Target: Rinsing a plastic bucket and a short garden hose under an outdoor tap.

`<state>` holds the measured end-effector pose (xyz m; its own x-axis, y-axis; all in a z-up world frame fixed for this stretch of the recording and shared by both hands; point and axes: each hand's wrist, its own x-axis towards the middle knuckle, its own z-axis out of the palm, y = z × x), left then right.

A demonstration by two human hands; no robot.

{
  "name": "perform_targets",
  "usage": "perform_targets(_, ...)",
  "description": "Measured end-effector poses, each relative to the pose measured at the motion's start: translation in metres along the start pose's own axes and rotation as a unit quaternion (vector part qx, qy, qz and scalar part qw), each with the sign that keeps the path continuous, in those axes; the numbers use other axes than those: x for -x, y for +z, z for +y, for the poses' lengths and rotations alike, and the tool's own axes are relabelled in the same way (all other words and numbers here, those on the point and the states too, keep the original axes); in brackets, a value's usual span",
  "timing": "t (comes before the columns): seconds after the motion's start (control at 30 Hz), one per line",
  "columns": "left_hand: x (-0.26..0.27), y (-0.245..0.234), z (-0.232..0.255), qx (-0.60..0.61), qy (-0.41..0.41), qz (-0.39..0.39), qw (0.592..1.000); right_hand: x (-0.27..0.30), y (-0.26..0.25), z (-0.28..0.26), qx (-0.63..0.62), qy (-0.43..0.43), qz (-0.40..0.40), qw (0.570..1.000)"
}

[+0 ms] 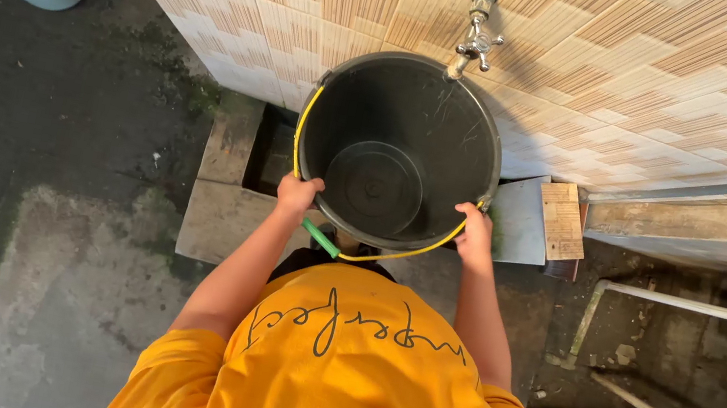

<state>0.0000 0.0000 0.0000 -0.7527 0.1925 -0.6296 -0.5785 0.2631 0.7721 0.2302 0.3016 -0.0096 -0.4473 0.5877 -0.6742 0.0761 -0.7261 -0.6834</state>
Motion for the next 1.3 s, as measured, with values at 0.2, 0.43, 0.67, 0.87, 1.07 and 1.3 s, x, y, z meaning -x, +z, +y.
perform_targets(0.2, 0.015, -0.013, 0.002, 0.008, 0.019, -0.011, 1.000, 0.007, 0.030, -0.034, 0.524, -0.289, 0.268, 0.755)
perform_targets(0.43, 0.023, -0.010, 0.003, -0.004, 0.081, -0.004, 0.997, 0.009, 0.123, -0.111, 0.428, -0.555, 0.084, 0.708)
perform_targets(0.67, 0.027, 0.000, -0.006, 0.038, 0.045, 0.014, 0.998, 0.041, 0.202, -0.187, 0.486, -0.639, 0.025, 0.596)
perform_targets(0.87, 0.033, 0.010, -0.002, 0.006, 0.058, 0.030, 0.998, 0.022, 0.212, -0.207, 0.585, -0.587, -0.003, 0.560)
perform_targets(1.07, 0.044, 0.021, -0.002, 0.008, 0.043, 0.031, 0.999, 0.024, 0.213, -0.215, 0.606, -0.584, -0.027, 0.539)
perform_targets(1.3, 0.050, 0.034, -0.013, 0.039, 0.031, 0.008, 0.999, 0.015, 0.204, -0.219, 0.594, -0.627, -0.070, 0.499)
